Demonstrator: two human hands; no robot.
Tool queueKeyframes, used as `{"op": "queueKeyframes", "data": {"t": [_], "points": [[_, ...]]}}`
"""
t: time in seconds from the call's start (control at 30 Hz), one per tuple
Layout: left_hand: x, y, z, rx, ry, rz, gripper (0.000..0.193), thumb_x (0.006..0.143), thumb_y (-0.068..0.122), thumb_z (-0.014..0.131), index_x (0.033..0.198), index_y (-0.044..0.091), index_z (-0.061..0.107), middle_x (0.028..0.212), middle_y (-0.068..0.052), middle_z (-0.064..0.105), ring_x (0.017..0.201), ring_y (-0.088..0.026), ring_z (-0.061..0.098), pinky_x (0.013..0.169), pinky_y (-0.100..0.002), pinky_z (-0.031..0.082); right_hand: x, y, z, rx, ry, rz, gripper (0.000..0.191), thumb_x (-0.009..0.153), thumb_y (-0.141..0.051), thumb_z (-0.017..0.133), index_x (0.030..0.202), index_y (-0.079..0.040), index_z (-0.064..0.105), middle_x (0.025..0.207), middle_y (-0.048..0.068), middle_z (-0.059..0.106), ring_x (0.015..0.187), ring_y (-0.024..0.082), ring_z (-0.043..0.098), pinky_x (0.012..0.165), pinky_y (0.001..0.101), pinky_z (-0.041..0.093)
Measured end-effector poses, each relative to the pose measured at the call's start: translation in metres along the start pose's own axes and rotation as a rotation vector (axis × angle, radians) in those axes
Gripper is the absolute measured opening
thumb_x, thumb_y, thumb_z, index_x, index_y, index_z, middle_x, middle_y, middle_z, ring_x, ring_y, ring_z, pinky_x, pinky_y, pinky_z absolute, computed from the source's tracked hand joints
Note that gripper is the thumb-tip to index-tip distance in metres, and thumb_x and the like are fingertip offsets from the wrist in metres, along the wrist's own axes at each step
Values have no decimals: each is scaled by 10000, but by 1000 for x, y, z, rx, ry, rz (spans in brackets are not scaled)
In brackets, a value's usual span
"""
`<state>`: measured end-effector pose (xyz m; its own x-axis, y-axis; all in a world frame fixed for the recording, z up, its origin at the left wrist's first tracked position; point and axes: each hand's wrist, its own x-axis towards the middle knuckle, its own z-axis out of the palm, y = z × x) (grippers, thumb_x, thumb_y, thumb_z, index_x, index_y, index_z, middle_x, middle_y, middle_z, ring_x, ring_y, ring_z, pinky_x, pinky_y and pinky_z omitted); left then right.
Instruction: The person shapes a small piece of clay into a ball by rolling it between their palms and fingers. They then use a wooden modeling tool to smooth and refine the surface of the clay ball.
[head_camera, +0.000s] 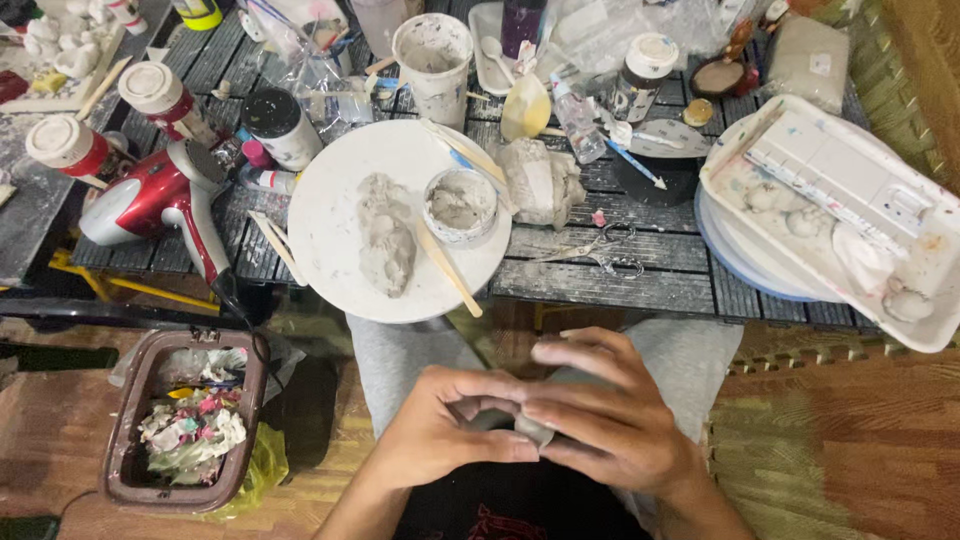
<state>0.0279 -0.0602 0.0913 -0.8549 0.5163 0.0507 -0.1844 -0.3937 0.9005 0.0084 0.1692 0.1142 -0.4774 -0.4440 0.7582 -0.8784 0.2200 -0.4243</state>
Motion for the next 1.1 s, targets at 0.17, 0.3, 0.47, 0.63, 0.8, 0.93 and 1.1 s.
{"op": "queueKeyframes", "data": {"t": [0.17,0.3,0.47,0.63,0.8,0.93,1.1], "points": [[2,3,0,-40,-3,-54,418,782,-103,836,1174,-66,697,1133,-94,722,1074,-156,699,969,-316,588,-2,-5,2,-18,26,-31,313,828,-232,869,1093,-105,761,1054,15,792,1120,193,724,1026,506,494],[2,1,6,-11,-6,-77,321,860,-68,830,1161,-82,718,1100,-102,742,1034,-151,704,955,-313,587,-3,-4,4,8,18,-16,306,831,-180,865,1098,-74,760,1082,47,789,1127,202,726,1017,491,513],[-1,0,8,11,34,-98,309,831,-55,833,1119,-69,722,1051,-78,750,997,-134,709,931,-304,592,-3,3,5,18,-38,-31,380,790,-224,873,1094,-46,731,1088,58,767,1158,288,683,1043,533,476],[0,1,8,-57,-17,-92,258,870,-53,843,1091,-69,711,1024,-66,724,1002,-131,687,930,-292,572,-11,1,9,33,7,-2,298,829,-163,873,1094,-94,758,1124,38,772,1175,174,706,1039,482,510],[0,4,18,103,109,49,351,802,0,856,1118,-2,701,1151,-47,714,1063,-136,694,966,-302,593,-11,11,16,-43,80,-63,274,846,-218,857,1098,-192,755,1172,-30,758,1202,180,673,1090,495,488],[-4,8,24,201,183,82,398,835,6,863,1204,23,715,1211,-69,713,1117,-168,721,1006,-326,606,-12,12,15,-10,55,52,346,822,-266,851,1117,-130,731,1195,6,745,1220,235,670,1099,525,486],[-8,15,22,427,107,134,459,808,-27,908,1232,11,737,1224,-108,742,1143,-196,726,1028,-329,579,-11,4,8,-17,43,57,355,815,-278,874,1106,-115,750,1160,19,756,1189,201,690,1028,479,518]]}}
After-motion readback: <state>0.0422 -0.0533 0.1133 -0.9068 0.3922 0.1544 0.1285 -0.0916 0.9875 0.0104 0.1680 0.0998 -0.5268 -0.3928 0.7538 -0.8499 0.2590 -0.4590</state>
